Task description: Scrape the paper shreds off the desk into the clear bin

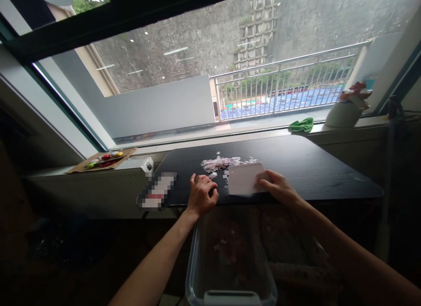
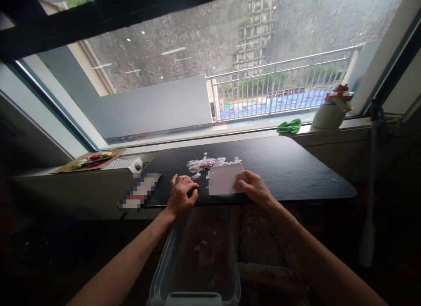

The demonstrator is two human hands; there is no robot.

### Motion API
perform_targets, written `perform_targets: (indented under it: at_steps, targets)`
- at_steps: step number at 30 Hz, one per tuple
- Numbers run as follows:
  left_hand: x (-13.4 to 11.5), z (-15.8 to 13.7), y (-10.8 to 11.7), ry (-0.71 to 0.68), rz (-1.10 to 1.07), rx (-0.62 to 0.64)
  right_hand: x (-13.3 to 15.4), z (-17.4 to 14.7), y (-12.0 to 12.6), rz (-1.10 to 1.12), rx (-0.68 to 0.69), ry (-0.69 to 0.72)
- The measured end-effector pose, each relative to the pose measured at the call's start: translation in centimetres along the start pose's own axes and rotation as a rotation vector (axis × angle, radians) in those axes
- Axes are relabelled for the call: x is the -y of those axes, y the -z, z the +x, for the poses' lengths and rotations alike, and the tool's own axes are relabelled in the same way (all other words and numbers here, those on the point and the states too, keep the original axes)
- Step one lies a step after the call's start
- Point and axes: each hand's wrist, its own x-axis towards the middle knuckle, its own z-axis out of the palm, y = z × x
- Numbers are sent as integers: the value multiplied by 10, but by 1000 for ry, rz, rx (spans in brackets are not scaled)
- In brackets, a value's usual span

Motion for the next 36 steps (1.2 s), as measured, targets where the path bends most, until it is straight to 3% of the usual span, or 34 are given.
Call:
perform_targets:
  at_steps: [11, 17, 22, 28, 30, 36]
  targets:
    - [0, 1, 1, 14, 1, 8, 11, -4, -8, 99, 130, 31]
    - [1, 1, 0, 12, -6, 8, 11, -5, -11, 65, 47, 34]
    - [0, 1, 1, 21, -6, 12, 8, -5, -11, -5, 64, 65]
    - [-1, 1, 1, 17, -7, 6, 7, -7, -9, 89, 90, 66]
    - [-1, 1, 1, 19, -6, 0, 5, -7, -9, 135, 37, 53]
    - [-1, 1, 1, 27, -6, 14, 2, -7, -11, 223, -295, -21]
